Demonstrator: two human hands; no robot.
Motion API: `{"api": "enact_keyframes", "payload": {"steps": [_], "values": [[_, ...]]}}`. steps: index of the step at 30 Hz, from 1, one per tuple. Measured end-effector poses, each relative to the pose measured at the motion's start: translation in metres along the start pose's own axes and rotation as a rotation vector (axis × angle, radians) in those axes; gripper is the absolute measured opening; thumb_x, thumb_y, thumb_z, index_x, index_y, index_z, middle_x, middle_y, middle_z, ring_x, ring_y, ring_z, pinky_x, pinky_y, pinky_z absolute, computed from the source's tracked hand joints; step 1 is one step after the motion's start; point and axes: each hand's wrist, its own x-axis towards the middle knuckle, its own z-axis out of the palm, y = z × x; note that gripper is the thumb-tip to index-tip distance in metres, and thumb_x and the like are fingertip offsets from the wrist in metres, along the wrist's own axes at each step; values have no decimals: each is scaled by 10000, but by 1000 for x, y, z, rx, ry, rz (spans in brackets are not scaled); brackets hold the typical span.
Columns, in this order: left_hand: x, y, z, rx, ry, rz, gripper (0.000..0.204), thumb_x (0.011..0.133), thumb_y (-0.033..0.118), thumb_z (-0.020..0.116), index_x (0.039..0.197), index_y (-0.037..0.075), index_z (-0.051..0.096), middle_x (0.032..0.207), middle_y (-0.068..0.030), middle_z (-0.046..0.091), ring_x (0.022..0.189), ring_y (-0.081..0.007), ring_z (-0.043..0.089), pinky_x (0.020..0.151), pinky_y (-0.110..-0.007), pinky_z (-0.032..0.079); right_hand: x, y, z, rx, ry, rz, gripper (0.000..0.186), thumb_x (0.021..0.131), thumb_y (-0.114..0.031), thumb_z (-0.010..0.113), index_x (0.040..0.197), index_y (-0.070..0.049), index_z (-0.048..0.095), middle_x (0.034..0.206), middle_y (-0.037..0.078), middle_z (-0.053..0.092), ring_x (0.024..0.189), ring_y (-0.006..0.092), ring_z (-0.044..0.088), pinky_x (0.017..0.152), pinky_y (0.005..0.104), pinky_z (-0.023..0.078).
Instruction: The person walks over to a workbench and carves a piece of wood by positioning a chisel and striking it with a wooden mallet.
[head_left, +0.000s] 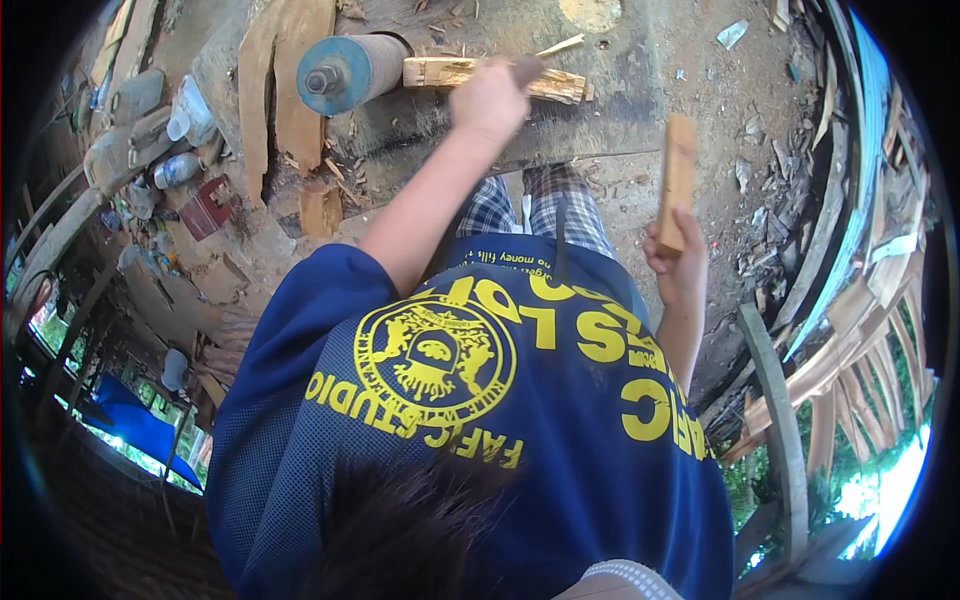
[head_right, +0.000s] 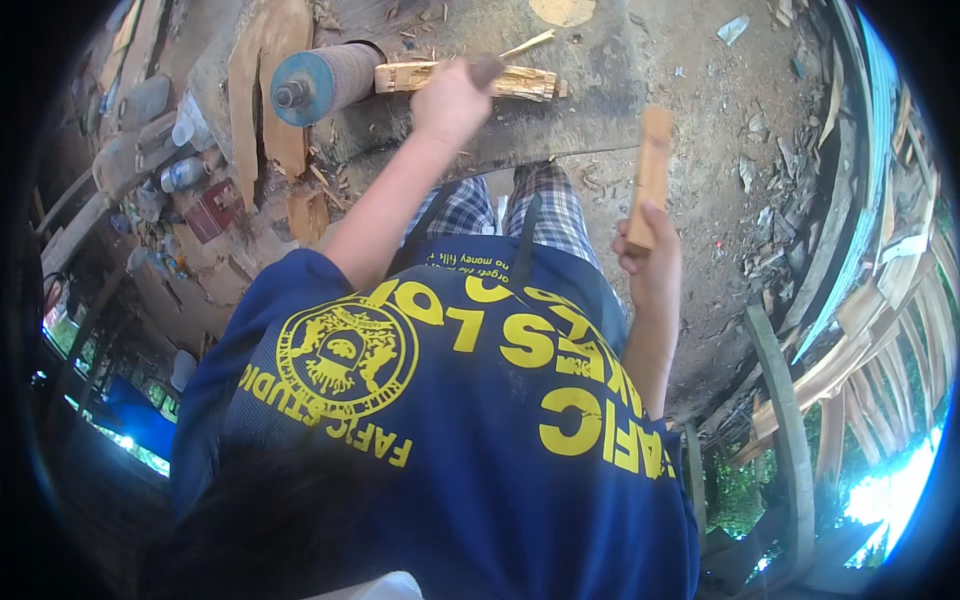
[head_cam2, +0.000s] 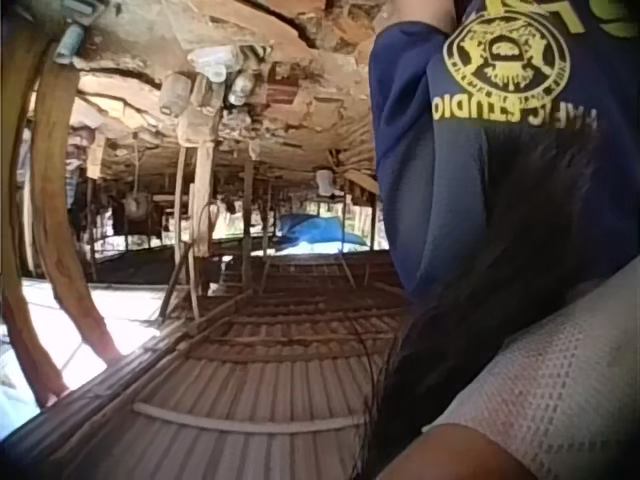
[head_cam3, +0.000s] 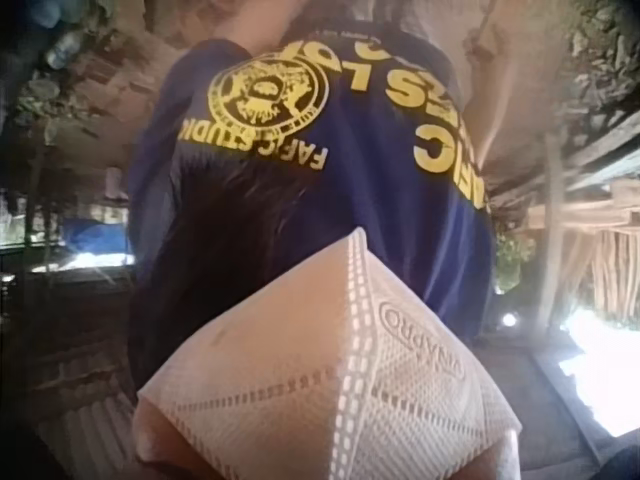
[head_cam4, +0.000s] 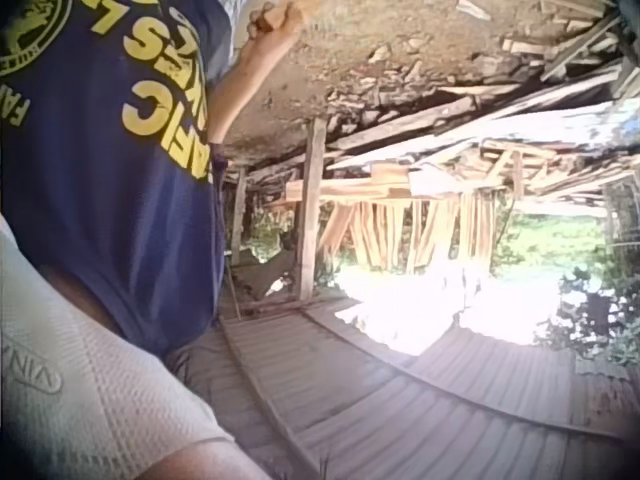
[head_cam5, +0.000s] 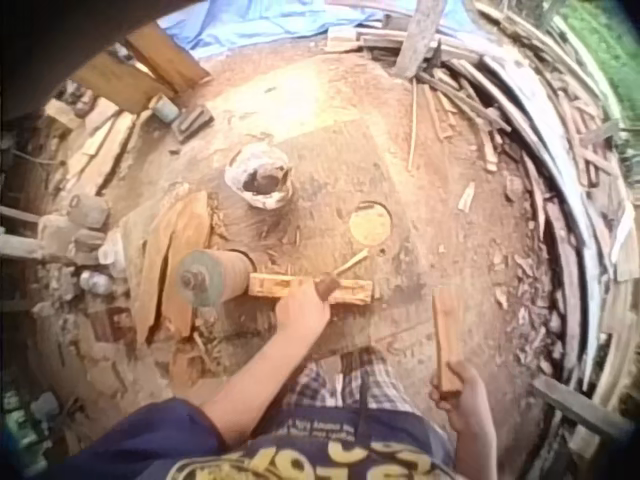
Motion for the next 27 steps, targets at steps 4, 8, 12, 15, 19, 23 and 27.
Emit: {"api": "enact_keyframes", "payload": {"steps": [4, 8, 12, 15, 19, 23, 27], "values": [[-1, -42, -6, 27, 165, 44, 476, 781, 408, 752, 1059, 31, 666, 1109, -150, 641, 1024, -316, 653, 866, -423, 536, -26, 8, 17, -437, -191, -67, 340, 891, -324, 619, 1083, -50, 558, 790, 108, 592, 588, 155, 556, 409, 236, 346], [16, -46, -3, -47, 191, 28, 430, 771, 387, 733, 1018, 36, 700, 995, -194, 701, 959, -333, 671, 857, -416, 526, -25, 24, 43, -835, -192, -634, 562, 863, -331, 644, 1341, -56, 536, 989, 194, 697, 904, 292, 686, 770, 353, 538], [20, -49, -2, -43, 151, -63, 352, 760, 306, 705, 996, 44, 702, 993, -194, 701, 965, -328, 675, 852, -420, 535, -26, 11, 65, -1229, -178, -475, 633, 839, -360, 646, 1424, -189, 475, 1179, 204, 656, 1109, 357, 623, 962, 414, 475], [32, -50, 3, -117, 240, -61, 330, 749, 284, 705, 983, 51, 712, 962, -204, 704, 932, -342, 683, 842, -424, 538, 4, 10, 74, -1418, -139, -429, 608, 824, -393, 636, 1397, -229, 512, 1185, 192, 648, 1111, 373, 605, 959, 439, 478], [29, -58, -9, -231, 289, -88, 320, 732, 259, 708, 961, 36, 717, 945, -221, 703, 896, -367, 688, 825, -437, 544, 23, 11, 78, -1520, -167, -371, 619, 831, -417, 608, 1410, -227, 499, 1218, 171, 642, 1135, 339, 608, 977, 434, 472], [-41, -77, -30, -25, 159, -110, 335, 731, 250, 707, 929, -19, 703, 936, -235, 701, 908, -377, 686, 841, -441, 543, -25, 25, 66, -1541, -177, -324, 633, 831, -424, 580, 1423, -221, 484, 1250, 153, 632, 1166, 315, 598, 996, 421, 465], [-78, -75, -24, 136, -37, -70, 312, 750, 232, 689, 988, 31, 704, 994, -207, 702, 959, -346, 681, 858, -433, 541, -31, 20, 67, -1523, -164, -336, 635, 825, -422, 572, 1418, -209, 492, 1257, 146, 630, 1176, 307, 593, 1003, 415, 462]]}}
